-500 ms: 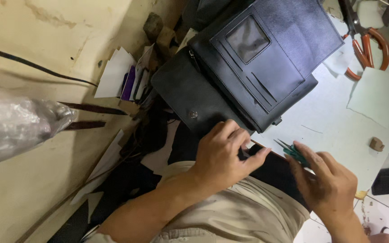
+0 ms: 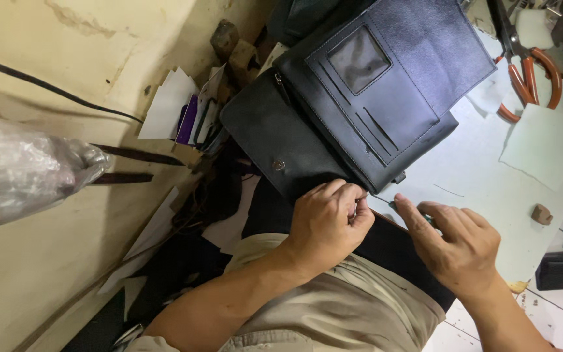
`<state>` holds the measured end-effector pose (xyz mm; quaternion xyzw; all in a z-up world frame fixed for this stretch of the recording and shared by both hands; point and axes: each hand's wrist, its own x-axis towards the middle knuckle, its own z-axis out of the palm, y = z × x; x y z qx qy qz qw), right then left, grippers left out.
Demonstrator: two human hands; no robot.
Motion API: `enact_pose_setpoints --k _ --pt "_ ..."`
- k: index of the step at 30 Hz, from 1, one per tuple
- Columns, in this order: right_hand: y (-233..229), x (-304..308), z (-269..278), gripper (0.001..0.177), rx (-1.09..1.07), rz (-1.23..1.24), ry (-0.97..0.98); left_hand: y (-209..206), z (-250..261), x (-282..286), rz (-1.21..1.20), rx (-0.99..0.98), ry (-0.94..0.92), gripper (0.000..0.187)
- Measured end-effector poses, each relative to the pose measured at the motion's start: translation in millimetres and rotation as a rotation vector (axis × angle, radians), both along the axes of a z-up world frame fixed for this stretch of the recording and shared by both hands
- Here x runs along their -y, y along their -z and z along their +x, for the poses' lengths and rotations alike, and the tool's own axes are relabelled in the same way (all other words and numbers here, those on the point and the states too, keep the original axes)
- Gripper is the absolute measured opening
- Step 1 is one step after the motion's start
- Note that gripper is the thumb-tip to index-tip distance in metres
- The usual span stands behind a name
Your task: The person wipes the exterior and interior surfaces of a black leather bag using a white cloth.
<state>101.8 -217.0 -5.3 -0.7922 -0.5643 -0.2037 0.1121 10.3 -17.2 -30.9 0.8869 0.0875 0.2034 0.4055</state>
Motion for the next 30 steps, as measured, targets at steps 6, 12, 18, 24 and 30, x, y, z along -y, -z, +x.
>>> enact_pose_setpoints --k 6,12,18,24,30 --pt "-1.9 -8.2 -1.8 0.031 0.027 0.014 0.005 -4.9 0.4 -3.0 -0.031 0.008 0.034 0.004" --pt "0.9 -8.7 -2.8 0.033 0.029 -0.002 0.001 -1.5 -0.2 -3.0 -0.041 0.013 0.058 0.007" --pt "-1.9 -11.7 -4.2 0.024 -0.032 0.075 0.001 -11.9 -6.3 -9.9 -0.088 0.024 0.143 0.008" --pt "18.0 71.8 23.6 0.033 -0.106 0.061 0.422 -19.0 -4.5 -40.8 -0.843 -0.260 -0.060 0.020" --pt "12.9 83.0 146.3 0.053 -0.356 0.113 0.814 -16.5 40.5 -51.1 -1.194 -0.140 -0.339 0.032"
